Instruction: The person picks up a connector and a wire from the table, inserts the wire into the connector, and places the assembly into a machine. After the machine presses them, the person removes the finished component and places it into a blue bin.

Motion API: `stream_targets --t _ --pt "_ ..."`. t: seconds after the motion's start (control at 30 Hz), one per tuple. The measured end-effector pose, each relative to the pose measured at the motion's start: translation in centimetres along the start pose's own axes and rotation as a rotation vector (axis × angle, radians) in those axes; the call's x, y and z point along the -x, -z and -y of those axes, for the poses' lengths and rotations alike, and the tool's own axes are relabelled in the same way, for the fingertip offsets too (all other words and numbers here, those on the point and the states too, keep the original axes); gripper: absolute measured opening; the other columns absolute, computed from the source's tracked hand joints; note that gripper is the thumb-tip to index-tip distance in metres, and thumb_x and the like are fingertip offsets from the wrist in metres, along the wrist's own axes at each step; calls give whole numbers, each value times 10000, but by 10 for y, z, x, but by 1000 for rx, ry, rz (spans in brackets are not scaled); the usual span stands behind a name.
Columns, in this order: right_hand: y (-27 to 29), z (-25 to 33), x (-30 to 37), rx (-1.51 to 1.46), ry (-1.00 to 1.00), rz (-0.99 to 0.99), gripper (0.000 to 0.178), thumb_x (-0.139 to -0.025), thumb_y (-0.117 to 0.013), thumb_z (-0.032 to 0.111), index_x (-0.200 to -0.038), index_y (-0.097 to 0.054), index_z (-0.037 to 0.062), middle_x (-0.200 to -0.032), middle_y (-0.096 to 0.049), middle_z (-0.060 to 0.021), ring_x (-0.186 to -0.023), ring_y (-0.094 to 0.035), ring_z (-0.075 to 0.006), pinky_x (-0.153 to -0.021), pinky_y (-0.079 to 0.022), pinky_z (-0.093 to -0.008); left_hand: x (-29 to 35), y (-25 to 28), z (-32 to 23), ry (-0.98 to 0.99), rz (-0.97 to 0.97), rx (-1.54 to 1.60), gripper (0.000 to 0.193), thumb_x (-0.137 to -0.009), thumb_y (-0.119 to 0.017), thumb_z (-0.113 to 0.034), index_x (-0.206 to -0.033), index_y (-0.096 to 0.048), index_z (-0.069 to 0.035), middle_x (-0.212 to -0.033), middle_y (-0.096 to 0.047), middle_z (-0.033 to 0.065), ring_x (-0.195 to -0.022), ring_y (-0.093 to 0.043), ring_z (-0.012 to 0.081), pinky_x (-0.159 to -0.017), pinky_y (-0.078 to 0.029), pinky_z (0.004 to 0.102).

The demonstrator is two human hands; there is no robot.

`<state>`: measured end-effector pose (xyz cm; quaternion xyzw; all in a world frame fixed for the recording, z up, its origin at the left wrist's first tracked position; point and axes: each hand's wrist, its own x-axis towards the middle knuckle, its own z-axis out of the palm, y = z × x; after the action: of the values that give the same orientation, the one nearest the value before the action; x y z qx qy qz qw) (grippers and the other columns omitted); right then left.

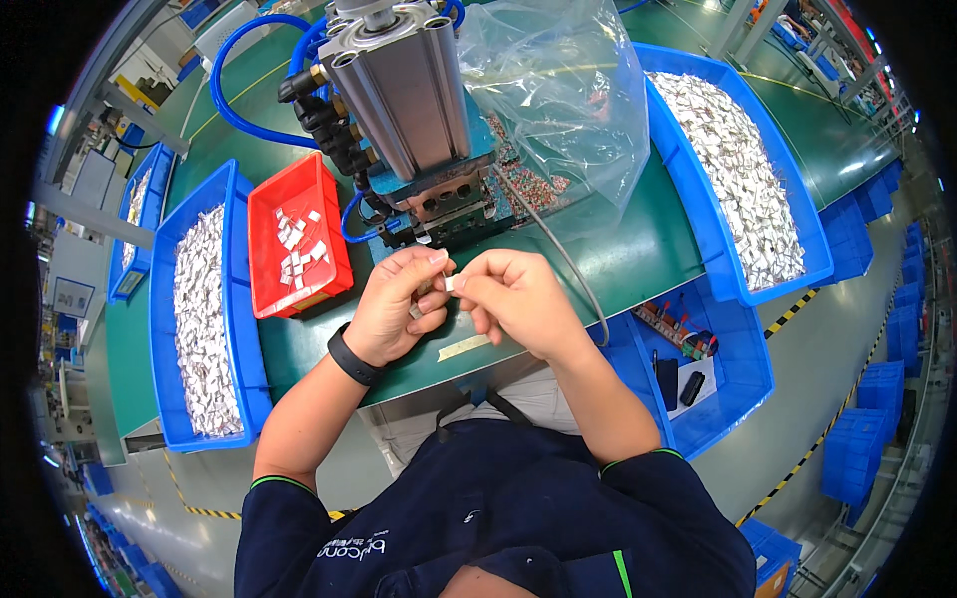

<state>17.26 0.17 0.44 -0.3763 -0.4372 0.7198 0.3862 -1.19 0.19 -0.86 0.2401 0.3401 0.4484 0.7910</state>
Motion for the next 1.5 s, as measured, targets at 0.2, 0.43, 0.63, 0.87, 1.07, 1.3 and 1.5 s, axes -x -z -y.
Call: stream_targets --t 0.2,0.43,0.63,0.87,1.07,1.3,1.5 --pt "7 8 -18 -190 7 -130 173 -876 -605 129 -756 -569 10 -607 -549 -57 -404 -426 -72 -336 -277 -211 1 -3 -4 7 36 37 206 -923 -580 -182 -1017 -593 1 -806 -541 45 -535 -405 69 -370 -260 191" --pt "5 12 -33 -215 -29 -156 169 -842 -601 133 -752 -553 -2 -624 -515 -39 -420 -391 -60 -346 -266 -220 1 -2 -3 -14 37 7 209 -877 -527 -63 -1061 -581 18 -854 -573 88 -570 -435 91 -373 -281 198" --pt "5 11 -36 -221 -26 -161 168 -835 -600 129 -747 -550 -5 -622 -509 -40 -420 -391 -63 -347 -264 -222 1 -2 -3 -9 32 28 212 -871 -520 -52 -1060 -581 22 -856 -577 93 -568 -434 93 -371 -282 200" --pt "6 11 -36 -227 -24 -160 168 -829 -602 129 -748 -552 -9 -624 -508 -41 -419 -389 -66 -348 -266 -222 0 -3 -3 -6 26 19 216 -870 -516 -54 -1060 -582 26 -854 -578 95 -567 -433 93 -371 -282 203" --pt "3 10 -36 -233 3 -164 170 -858 -613 141 -776 -560 2 -628 -515 -38 -422 -398 -64 -351 -278 -222 0 -5 -4 16 27 27 220 -884 -497 -54 -1067 -579 35 -856 -584 97 -564 -439 98 -365 -283 201" --pt "6 6 -27 -157 95 -171 140 -860 -652 120 -836 -568 11 -639 -539 -22 -429 -432 -46 -351 -293 -208 1 -8 -2 12 65 -32 230 -913 -487 -43 -1132 -513 20 -874 -610 123 -514 -436 88 -356 -286 198" --pt "7 3 -21 -130 176 -130 126 -878 -654 107 -865 -577 8 -641 -555 -18 -437 -457 -39 -355 -320 -194 3 -10 -3 75 127 -145 204 -925 -508 -57 -1115 -499 15 -896 -628 136 -512 -432 65 -361 -285 184"
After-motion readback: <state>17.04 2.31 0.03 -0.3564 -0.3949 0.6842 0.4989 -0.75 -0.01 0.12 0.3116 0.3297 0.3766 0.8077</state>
